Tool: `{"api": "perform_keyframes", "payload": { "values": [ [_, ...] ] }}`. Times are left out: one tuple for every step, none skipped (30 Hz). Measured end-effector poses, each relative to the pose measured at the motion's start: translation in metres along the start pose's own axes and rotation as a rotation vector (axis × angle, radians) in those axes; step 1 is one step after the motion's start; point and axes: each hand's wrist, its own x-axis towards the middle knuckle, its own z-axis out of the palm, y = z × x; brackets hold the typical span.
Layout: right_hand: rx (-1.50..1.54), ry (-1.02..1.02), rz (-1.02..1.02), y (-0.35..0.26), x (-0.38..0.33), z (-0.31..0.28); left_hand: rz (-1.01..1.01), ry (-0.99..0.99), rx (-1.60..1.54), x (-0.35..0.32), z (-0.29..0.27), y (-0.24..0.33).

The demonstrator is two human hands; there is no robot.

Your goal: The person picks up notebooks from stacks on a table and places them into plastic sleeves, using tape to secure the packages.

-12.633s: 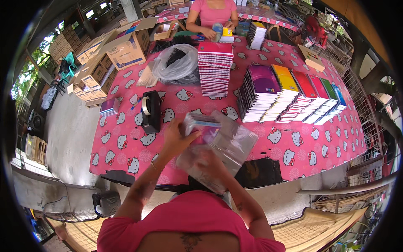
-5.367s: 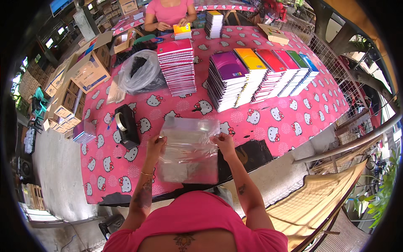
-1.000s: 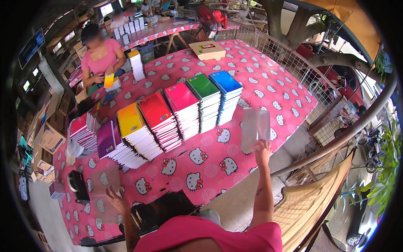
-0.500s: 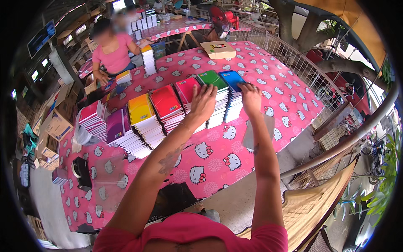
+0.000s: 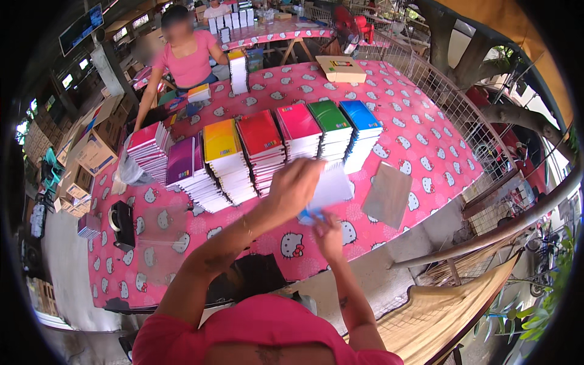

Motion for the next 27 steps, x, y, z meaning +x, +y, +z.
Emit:
{"api": "perform_keyframes", "payload": {
  "values": [
    [-0.073,-0.212,-0.046,0.007,-0.015,0.016,-0.046,-0.096,-0.002,-0.032,-0.002,0.008],
    [-0.061,-0.226,-0.111,0.009,-0.028,0.030,-0.084,-0.216,0.039,-0.069,0.003,0.014],
    [-0.050,-0.236,-0.176,0.007,-0.040,0.040,-0.246,-0.444,-0.150,-0.109,0.010,0.014],
    [0.080,-0.253,-0.090,0.000,-0.045,0.042,-0.445,-0.685,-0.414,-0.118,0.001,0.024],
    [-0.018,-0.291,-0.124,-0.008,-0.047,0.042,-0.404,-0.627,-0.310,-0.143,0.002,0.020],
    [-0.116,-0.333,-0.166,-0.015,-0.048,0.042,-0.367,-0.565,-0.203,-0.181,0.010,0.005],
    [-0.219,-0.365,-0.201,-0.019,-0.048,0.042,-0.319,-0.507,-0.101,-0.213,0.018,-0.007],
    [-0.148,-0.501,-0.184,-0.015,-0.044,0.048,-0.411,-0.581,-0.116,-0.231,0.021,-0.011],
    [-0.191,-0.529,-0.165,-0.017,-0.045,0.050,-0.427,-0.587,-0.063,-0.236,0.015,-0.009],
    [-0.235,-0.557,-0.151,-0.024,-0.046,0.052,-0.444,-0.589,-0.007,-0.236,0.006,-0.006],
    [-0.279,-0.588,-0.142,-0.030,-0.048,0.053,-0.465,-0.586,0.053,-0.237,-0.003,0.000],
    [-0.135,-0.334,-0.323,-0.035,-0.052,0.052,-0.565,-0.615,0.147,-0.238,-0.011,0.009],
    [-0.083,-0.375,-0.323,-0.037,-0.054,0.052,-0.666,-0.643,0.245,-0.239,-0.021,0.020],
    [-0.031,-0.417,-0.323,-0.039,-0.054,0.051,-0.768,-0.669,0.344,-0.240,-0.027,0.025],
    [-0.002,-0.499,-0.234,-0.036,-0.048,0.050,-0.764,-0.679,0.322,-0.241,-0.028,0.025],
    [0.023,-0.576,-0.147,-0.039,-0.039,0.045,-0.763,-0.685,0.307,-0.241,-0.031,0.025],
    [0.026,-0.697,0.024,-0.051,-0.008,0.028,-0.769,-0.690,0.299,-0.244,-0.037,0.025],
    [0.022,-0.810,0.201,-0.068,0.021,0.011,-0.720,-0.556,0.313,-0.236,-0.041,0.021],
    [0.053,-0.521,0.073,-0.091,0.041,-0.003,-0.661,-0.422,0.321,-0.215,-0.045,0.010],
    [0.086,-0.229,-0.052,-0.111,0.061,-0.013,-0.596,-0.291,0.328,-0.188,-0.052,-0.001],
    [0.058,0.077,-0.344,-0.121,0.089,-0.016,-0.495,-0.160,0.441,-0.148,-0.063,-0.007],
    [0.011,0.166,-0.462,-0.143,0.115,-0.025,-0.402,-0.028,0.553,-0.106,-0.079,-0.014],
    [-0.039,0.253,-0.579,-0.162,0.138,-0.030,-0.382,-0.020,0.741,-0.076,-0.091,-0.028],
    [-0.068,0.242,-0.617,-0.167,0.159,-0.025,-0.368,-0.001,0.845,-0.046,-0.102,-0.034],
    [-0.082,0.229,-0.670,-0.175,0.171,-0.019,-0.365,-0.093,0.840,-0.045,-0.113,-0.055],
    [-0.093,0.200,-0.692,-0.177,0.176,-0.012,-0.368,-0.187,0.844,-0.056,-0.129,-0.081],
    [-0.122,0.178,-0.698,-0.168,0.182,-0.010,-0.362,-0.284,0.825,-0.062,-0.134,-0.095]
  ]
}}
